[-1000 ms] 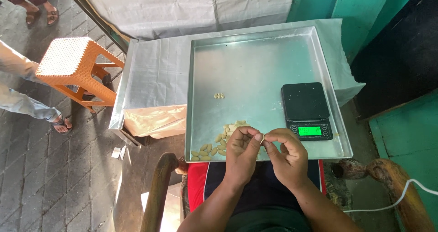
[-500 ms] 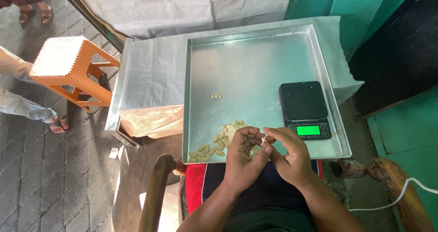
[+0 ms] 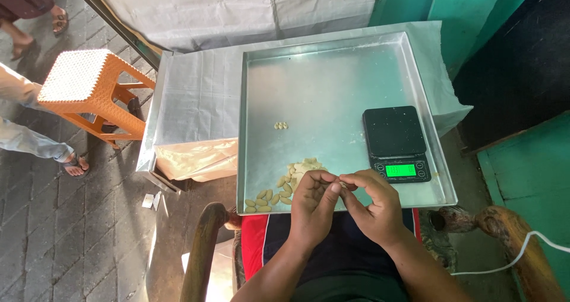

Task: Portioning dough by weight using a digital scale and rolling the pieces into small shapes on a metal tray.

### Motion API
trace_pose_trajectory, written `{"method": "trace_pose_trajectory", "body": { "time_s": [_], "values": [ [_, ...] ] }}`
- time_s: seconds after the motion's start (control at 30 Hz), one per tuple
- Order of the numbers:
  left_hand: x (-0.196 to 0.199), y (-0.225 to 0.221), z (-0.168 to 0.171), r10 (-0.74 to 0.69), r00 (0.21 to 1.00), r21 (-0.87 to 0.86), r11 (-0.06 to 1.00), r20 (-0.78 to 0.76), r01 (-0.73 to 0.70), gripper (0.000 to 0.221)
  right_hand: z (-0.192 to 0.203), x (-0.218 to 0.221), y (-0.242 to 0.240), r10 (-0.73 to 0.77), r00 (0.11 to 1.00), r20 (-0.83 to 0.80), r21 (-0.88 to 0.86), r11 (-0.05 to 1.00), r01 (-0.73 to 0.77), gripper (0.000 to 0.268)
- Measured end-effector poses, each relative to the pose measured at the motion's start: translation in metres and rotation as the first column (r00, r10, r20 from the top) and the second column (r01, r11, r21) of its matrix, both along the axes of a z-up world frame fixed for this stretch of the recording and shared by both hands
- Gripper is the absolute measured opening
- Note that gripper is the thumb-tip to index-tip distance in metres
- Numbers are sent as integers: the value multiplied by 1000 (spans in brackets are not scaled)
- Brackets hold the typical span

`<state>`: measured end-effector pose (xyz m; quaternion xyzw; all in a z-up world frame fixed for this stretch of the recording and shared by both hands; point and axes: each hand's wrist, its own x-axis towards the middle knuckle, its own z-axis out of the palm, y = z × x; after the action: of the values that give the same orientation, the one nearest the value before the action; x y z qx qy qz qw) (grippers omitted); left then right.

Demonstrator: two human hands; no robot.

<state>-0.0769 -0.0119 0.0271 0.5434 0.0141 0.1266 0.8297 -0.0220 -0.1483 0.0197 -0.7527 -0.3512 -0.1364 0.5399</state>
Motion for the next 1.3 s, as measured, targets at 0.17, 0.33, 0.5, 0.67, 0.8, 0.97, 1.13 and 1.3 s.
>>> {"method": "trace_pose_trajectory", "body": {
  "time_s": [0.17,0.33,0.5,0.67,0.8,0.97,1.13,1.3],
  "values": [
    [5,-1,-25,130,991,112,985,13,-131,12,-2,-4,7,-57,992,-112,143,987,73,22],
    [5,-5,-25,163,987,48,986,-1,-163,12,-6,-9,11,-81,992,-95,196,976,98,19],
    [8,-6,-39,167,986,-41,985,-3,-167,13,-12,-9,10,-82,989,-121,240,965,109,15],
    [5,-15,-24,211,977,-128,970,7,-209,14,-15,-8,10,-49,981,-190,263,960,99,16],
    [7,-12,-38,207,978,-143,969,30,-201,14,-15,-7,9,-49,981,-190,264,959,99,16],
    [8,-13,-44,228,973,-144,965,47,-219,15,-14,-8,9,-85,975,-207,240,961,135,10],
    [8,-15,-34,242,969,-140,962,46,-234,17,-16,-9,10,-72,983,-171,239,965,112,18],
    [8,-14,-37,241,969,-126,964,46,-234,18,2,-1,10,-14,998,-60,156,987,23,28]
  ]
}}
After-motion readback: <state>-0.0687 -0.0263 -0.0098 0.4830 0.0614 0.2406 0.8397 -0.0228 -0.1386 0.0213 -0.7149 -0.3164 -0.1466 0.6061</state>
